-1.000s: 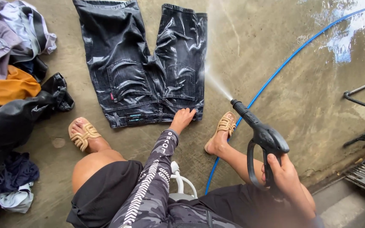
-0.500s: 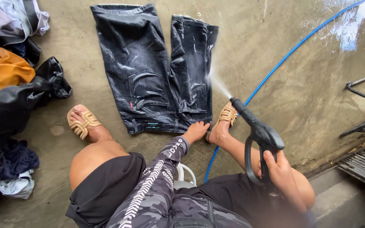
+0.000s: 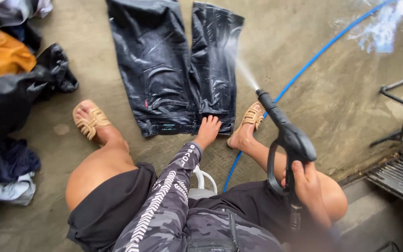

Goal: A person uses a pressure washer to clean a pair of jeans spread out on a concrete floor, flipping them to wash both sides.

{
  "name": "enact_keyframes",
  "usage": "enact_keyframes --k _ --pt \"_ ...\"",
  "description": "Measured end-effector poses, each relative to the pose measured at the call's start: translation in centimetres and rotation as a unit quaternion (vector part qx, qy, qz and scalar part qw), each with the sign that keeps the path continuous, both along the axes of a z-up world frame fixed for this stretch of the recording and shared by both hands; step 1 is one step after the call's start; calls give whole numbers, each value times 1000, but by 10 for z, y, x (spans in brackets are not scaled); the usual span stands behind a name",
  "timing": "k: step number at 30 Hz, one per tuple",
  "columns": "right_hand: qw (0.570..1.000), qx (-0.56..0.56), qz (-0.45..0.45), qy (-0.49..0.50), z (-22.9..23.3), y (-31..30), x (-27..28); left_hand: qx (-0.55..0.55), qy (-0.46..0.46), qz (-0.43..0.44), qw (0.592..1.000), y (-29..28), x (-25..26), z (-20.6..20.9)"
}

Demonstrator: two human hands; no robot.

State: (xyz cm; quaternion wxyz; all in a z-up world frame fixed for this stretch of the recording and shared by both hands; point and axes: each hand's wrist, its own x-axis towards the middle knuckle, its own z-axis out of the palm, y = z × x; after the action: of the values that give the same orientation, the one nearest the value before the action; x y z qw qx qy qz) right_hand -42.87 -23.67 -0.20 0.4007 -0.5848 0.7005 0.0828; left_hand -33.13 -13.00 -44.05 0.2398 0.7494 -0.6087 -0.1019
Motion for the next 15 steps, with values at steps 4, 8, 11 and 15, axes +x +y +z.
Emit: enact_keyframes --k 4,8,11,15 --pt "997 29 -70 0 7 9 3 48 -35 -49 997 4 14 7" --pt "994 78 -77 5 -14 9 -6 58 -66 -67 994 16 15 -16" --pt "997 16 -64 -45 -5 17 -6 124 -44 -103 986 12 17 -19" --pt "999 26 -4 -25 12 26 10 150 -26 -117 981 9 15 -27"
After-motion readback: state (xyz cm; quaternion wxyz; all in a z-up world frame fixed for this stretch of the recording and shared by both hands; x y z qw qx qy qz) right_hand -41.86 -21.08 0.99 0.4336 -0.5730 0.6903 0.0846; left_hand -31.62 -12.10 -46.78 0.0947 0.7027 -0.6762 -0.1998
